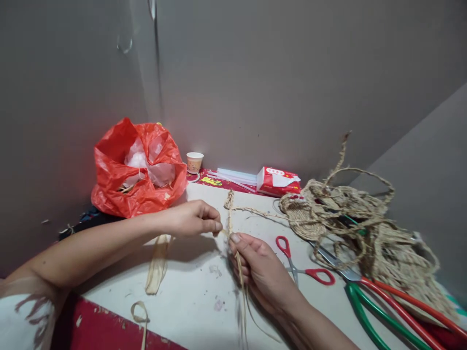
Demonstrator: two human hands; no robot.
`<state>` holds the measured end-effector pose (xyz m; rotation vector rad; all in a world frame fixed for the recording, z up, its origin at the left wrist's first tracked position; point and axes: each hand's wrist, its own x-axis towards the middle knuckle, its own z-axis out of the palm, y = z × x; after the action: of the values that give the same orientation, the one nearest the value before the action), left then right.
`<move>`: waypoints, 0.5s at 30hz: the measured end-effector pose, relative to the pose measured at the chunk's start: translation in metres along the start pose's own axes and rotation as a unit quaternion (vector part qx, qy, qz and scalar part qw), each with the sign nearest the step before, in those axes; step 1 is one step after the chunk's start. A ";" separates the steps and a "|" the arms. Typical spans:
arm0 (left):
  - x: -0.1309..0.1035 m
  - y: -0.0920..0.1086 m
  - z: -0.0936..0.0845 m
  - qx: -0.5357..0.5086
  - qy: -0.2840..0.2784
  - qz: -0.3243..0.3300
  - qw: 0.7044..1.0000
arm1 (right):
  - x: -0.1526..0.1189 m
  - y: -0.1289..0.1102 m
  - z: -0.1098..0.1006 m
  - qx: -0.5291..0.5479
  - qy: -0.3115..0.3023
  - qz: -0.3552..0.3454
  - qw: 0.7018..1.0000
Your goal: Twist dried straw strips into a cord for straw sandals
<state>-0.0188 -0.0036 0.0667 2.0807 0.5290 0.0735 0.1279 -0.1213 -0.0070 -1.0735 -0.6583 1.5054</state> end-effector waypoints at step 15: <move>-0.143 0.006 0.011 0.256 0.034 -0.125 0.958 | 0.008 0.003 -0.005 0.061 0.043 -0.031 0.997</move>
<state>-0.1432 -0.0720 0.0881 2.4955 0.9258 -0.1567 0.1308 -0.1152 -0.0138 -1.0104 -0.5286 1.4192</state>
